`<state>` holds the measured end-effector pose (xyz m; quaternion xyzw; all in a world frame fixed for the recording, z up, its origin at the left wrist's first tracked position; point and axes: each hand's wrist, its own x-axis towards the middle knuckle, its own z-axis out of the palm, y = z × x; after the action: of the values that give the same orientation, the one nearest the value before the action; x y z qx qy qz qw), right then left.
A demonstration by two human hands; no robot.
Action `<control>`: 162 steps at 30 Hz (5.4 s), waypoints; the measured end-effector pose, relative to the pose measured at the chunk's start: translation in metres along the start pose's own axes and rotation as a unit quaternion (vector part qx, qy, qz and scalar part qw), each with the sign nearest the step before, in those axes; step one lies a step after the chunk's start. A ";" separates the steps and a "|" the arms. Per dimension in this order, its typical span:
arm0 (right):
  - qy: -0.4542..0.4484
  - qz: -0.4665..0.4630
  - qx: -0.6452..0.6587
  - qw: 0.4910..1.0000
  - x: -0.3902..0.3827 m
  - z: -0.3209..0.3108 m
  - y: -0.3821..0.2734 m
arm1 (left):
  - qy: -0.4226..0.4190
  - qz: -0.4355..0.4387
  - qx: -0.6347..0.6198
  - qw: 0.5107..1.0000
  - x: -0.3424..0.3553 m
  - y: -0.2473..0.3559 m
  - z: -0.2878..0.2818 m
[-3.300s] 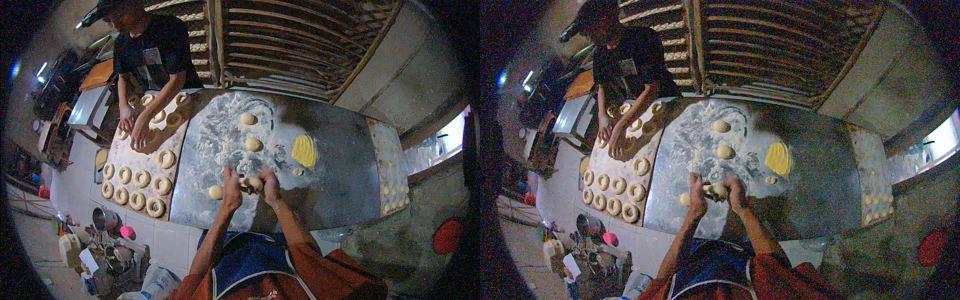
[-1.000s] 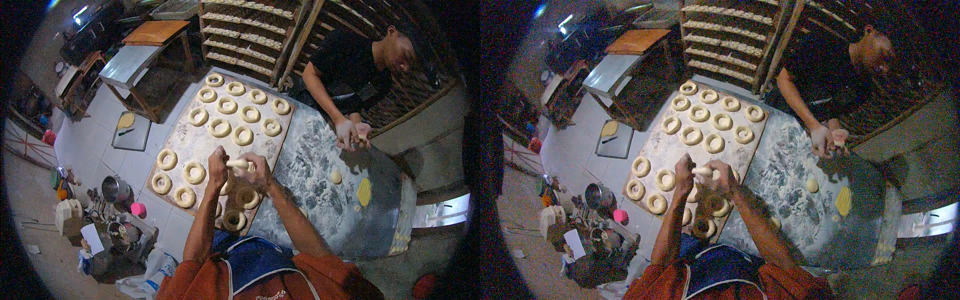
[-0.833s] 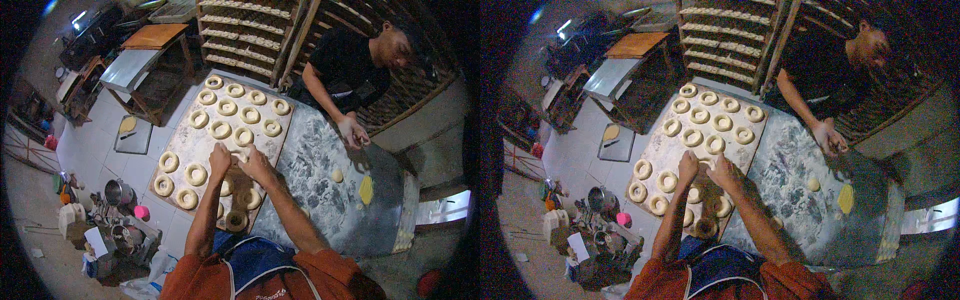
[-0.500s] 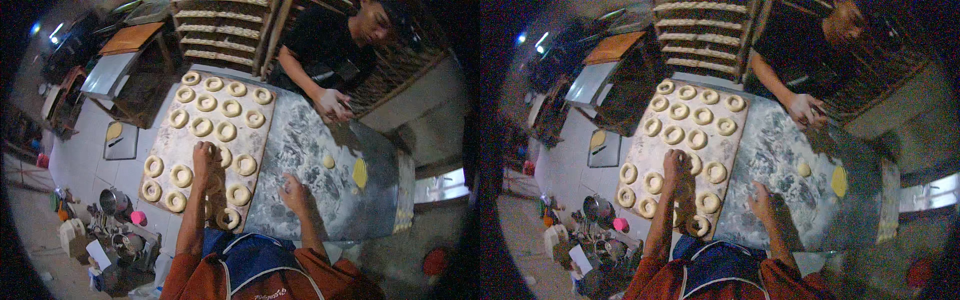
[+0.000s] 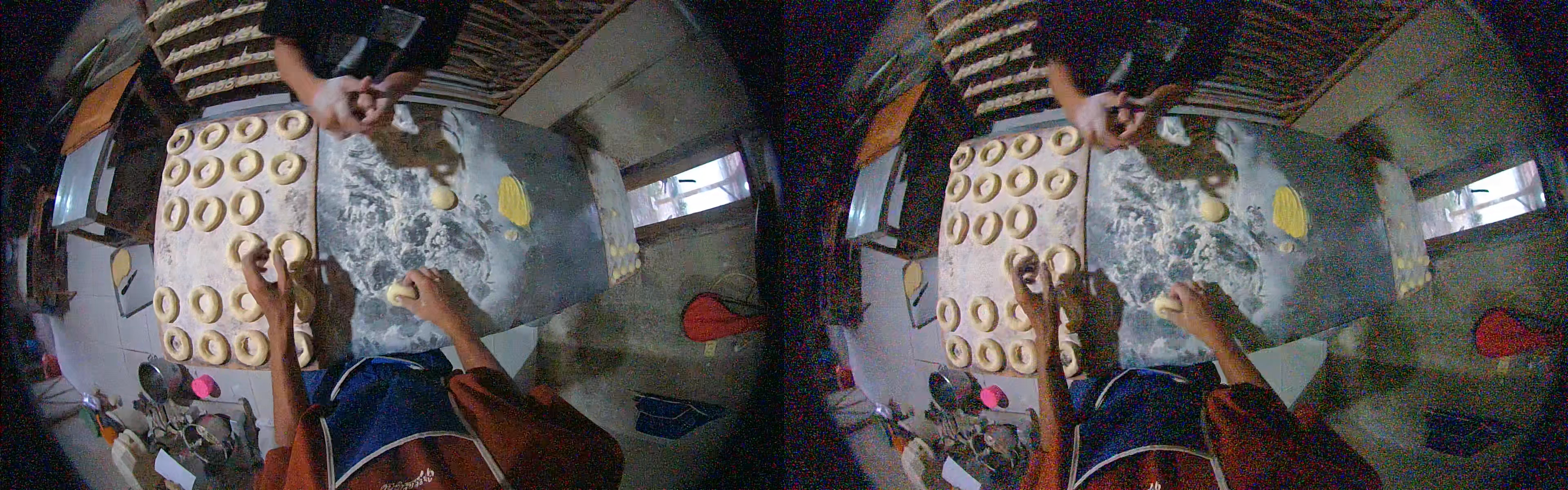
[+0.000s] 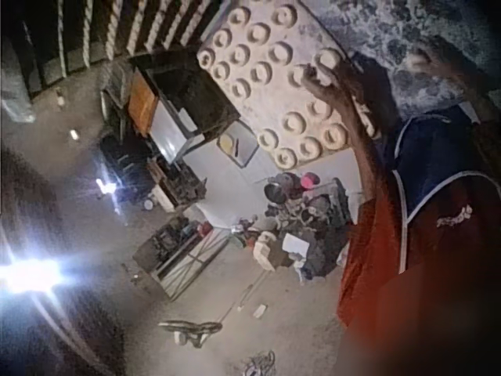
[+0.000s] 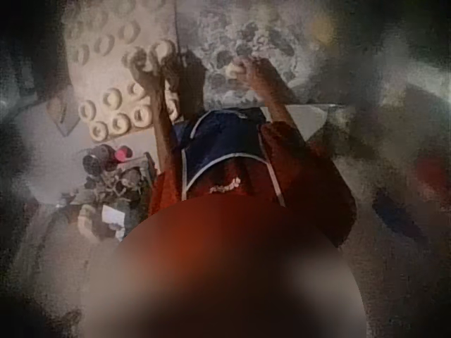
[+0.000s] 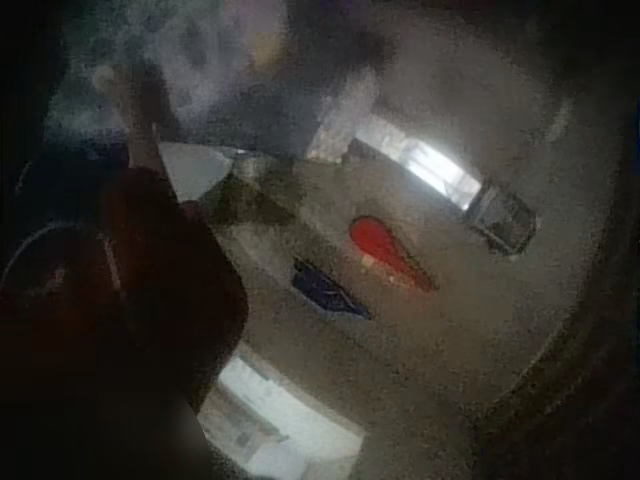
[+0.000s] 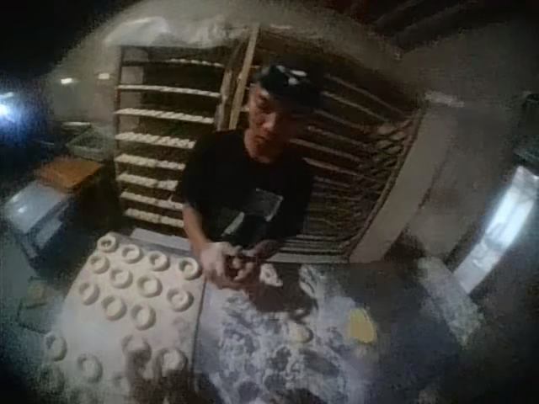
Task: The person shapes dough balls into ring shapes by hand and places them on a wooden board. Another person works alongside, also shaping dough and arranging it on the same board.
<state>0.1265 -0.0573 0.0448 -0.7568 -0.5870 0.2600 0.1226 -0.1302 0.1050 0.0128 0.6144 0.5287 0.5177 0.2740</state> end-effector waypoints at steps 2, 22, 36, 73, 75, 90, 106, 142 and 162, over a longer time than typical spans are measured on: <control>-0.081 0.042 0.039 0.995 -0.007 -0.001 0.002 | -0.031 -0.002 0.034 0.999 -0.021 0.014 0.006; 0.181 0.024 -0.032 0.983 -0.035 -0.008 0.159 | -0.222 -0.013 -0.021 0.975 -0.170 0.107 0.125; 0.133 0.000 0.462 0.877 -0.066 -0.030 0.161 | -0.318 -0.229 -0.220 0.893 -0.230 0.159 0.189; 0.139 -0.030 0.312 0.939 -0.022 0.023 0.082 | -0.134 -0.418 -0.509 0.741 -0.173 0.084 0.162; 0.058 0.068 0.401 0.912 -0.019 0.015 0.064 | -0.209 -0.397 -0.352 0.821 -0.163 0.075 0.154; -0.025 -0.115 0.384 0.916 0.019 0.016 -0.019 | -0.009 -0.390 -0.489 0.780 -0.122 0.070 0.084; -0.110 -0.338 0.244 0.902 0.095 0.067 -0.158 | -0.010 -0.111 -0.193 0.975 -0.039 -0.027 -0.021; 0.180 0.061 -0.047 0.981 0.147 -0.048 0.170 | 0.071 0.072 0.236 0.967 0.074 -0.066 -0.046; 0.126 -0.094 0.466 0.871 0.035 -0.052 0.100 | -0.253 -0.177 -0.215 0.926 -0.123 0.134 0.179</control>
<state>0.2427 -0.0461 0.0308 -0.5798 -0.4456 0.3927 0.5577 0.0959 -0.0116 0.0326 0.5474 0.4181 0.3892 0.6116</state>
